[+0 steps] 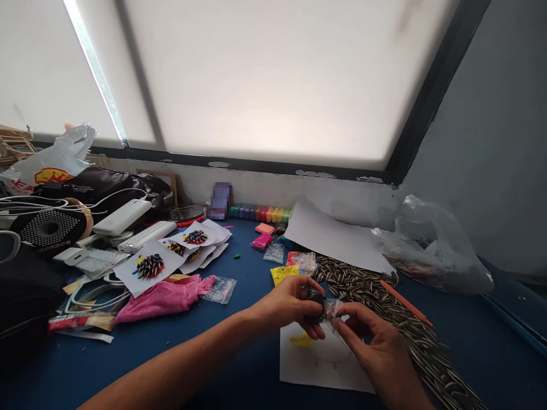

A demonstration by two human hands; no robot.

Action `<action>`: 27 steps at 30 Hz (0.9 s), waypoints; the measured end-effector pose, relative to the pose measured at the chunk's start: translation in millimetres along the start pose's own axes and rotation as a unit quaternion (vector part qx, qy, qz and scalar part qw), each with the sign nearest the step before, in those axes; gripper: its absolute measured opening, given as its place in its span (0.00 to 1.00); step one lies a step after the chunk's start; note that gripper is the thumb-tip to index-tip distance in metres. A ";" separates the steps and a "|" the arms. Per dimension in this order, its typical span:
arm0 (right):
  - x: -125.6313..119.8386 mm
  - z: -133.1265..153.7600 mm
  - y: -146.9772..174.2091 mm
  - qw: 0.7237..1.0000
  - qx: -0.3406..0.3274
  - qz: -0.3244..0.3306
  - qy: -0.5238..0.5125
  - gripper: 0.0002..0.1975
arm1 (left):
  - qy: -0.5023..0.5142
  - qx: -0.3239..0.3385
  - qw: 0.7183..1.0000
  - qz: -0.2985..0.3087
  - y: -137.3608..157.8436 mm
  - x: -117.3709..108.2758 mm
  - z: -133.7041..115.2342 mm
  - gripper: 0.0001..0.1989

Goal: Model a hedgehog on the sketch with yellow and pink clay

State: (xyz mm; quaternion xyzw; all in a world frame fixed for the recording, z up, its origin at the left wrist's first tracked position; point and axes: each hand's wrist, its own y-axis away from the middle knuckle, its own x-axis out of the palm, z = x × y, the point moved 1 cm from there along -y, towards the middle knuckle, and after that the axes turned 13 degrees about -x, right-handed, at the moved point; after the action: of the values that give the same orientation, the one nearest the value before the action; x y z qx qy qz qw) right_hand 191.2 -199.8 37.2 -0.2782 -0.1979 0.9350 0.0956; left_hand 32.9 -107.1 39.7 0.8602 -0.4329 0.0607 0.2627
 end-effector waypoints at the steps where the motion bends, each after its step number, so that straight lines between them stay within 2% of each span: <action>1: -0.6 1.4 0.1 1.000 -0.001 0.001 0.000 0.09 | -0.004 0.000 1.000 0.001 -0.1 -0.3 0.0 0.24; 9: -2.1 2.6 -2.6 0.999 0.024 -0.031 -0.014 0.12 | -0.028 0.007 0.999 -0.028 -0.7 -8.2 -2.7 0.20; 11: -3.9 0.8 -4.9 0.998 0.042 -0.042 -0.026 0.15 | -0.063 0.013 0.996 -0.059 -0.8 -12.6 -6.2 0.17; 13: -6.3 1.2 -7.4 0.996 0.059 -0.042 -0.046 0.18 | -0.121 0.027 0.985 -0.116 -1.4 -19.9 -10.3 0.14; 17: -9.7 8.3 -10.3 0.992 0.086 -0.028 -0.090 0.23 | -0.196 0.078 0.952 -0.221 -4.5 -42.7 -14.3 0.13; 21: -8.7 12.9 -9.7 0.987 0.103 -0.021 -0.120 0.24 | -0.293 0.136 0.893 -0.312 -3.9 -61.0 -13.4 0.11; 24: -7.6 10.3 -9.0 0.987 0.102 -0.025 -0.122 0.25 | -0.345 0.183 0.844 -0.366 2.4 -59.0 -16.8 0.14; 27: -7.3 5.4 -8.8 0.990 0.090 -0.029 -0.107 0.23 | -0.382 0.228 0.813 -0.376 11.1 -41.8 -23.5 0.15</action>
State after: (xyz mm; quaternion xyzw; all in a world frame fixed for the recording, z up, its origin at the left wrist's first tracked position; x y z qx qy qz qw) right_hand 194.8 -195.6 48.6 -0.1609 -0.1302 0.9702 0.1257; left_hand 1.4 -70.9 50.3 0.9449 -0.1154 -0.2796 -0.1250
